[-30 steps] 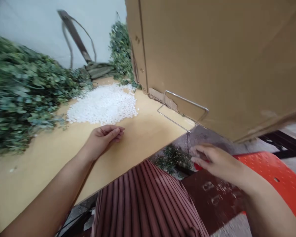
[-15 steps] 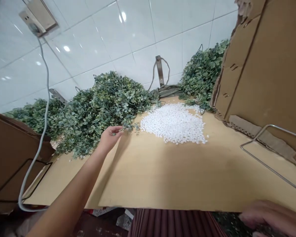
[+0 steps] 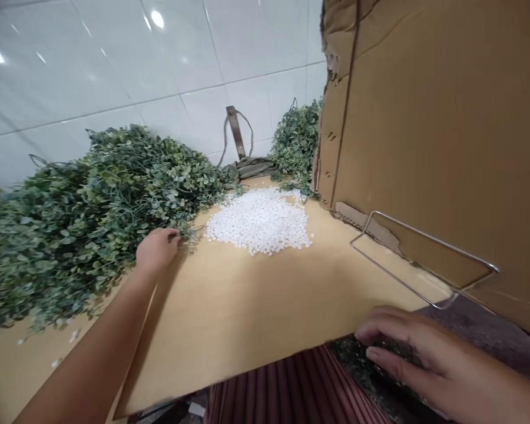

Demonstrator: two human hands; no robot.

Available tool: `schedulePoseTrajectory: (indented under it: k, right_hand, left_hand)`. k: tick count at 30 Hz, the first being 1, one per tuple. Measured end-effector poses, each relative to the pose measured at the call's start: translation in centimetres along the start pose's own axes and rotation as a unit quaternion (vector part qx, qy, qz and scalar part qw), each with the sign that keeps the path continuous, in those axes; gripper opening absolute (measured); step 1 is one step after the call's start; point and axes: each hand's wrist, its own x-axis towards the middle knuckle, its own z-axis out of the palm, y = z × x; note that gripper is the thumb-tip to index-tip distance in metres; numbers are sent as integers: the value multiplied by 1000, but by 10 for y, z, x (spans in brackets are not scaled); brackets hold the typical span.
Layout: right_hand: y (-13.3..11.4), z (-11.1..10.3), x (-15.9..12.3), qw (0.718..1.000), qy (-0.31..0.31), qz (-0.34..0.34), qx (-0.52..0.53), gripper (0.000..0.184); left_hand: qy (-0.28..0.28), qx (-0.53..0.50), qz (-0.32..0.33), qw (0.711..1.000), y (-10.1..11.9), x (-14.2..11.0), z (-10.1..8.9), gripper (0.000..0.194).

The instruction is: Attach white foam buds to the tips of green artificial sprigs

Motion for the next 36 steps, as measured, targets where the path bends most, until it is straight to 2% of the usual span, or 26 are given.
schedulePoseTrajectory:
  k: [2, 3, 6, 8, 11, 13, 14, 16, 18, 22, 25, 27, 30, 33, 36]
  right_hand:
    - [-10, -6, 6, 993, -114, -27, 33, 28]
    - [-17, -8, 10, 989, -141, -31, 42, 27]
    - [-37, -8, 23, 986, -156, -49, 38, 27]
    - [-46, -6, 29, 983, -164, -78, 32, 27]
    - [-53, -2, 36, 979, -168, -116, 27, 27]
    - [-57, 0, 40, 978, -156, -135, 33, 25]
    - [-59, 1, 41, 978, -146, -142, 41, 25]
    - [-63, 5, 46, 980, -118, -150, 65, 23]
    - [-69, 11, 54, 981, -77, -151, 97, 21]
    - [-81, 32, 82, 978, 32, -152, 136, 22]
    - [-86, 50, 100, 977, 57, -159, 131, 35]
    - [-85, 60, 107, 980, 22, -159, 116, 31]
    - [-79, 70, 109, 985, -48, -124, 111, 17]
    - [-70, 72, 112, 984, -26, -72, 164, 15]
    - [-67, 67, 116, 963, 4, -28, 269, 19]
  left_hand:
    - [19, -10, -19, 1000, -7, 1, -9, 23]
    - [42, -36, -34, 998, -11, 1, -14, 20]
    - [114, -143, -96, 978, -18, -1, -29, 6]
    - [146, -194, -113, 963, -20, -2, -39, 2]
    - [155, -251, -103, 950, -17, -2, -49, 6]
    - [150, -316, -108, 931, -9, -3, -53, 10]
    - [142, -356, -114, 917, -3, -5, -53, 10]
    - [105, -478, -114, 864, 13, -12, -52, 5]
    - [51, -506, -81, 857, 33, -26, -48, 2]
    - [-129, -544, 46, 828, 79, -62, -30, 2]
    - [-210, -539, 97, 810, 104, -86, -16, 4]
    - [-232, -539, 110, 802, 112, -94, -9, 6]
    - [-235, -560, 90, 789, 112, -94, -3, 7]
    - [-220, -588, 44, 777, 106, -89, 0, 11]
    - [-241, -602, 18, 761, 102, -91, 3, 23]
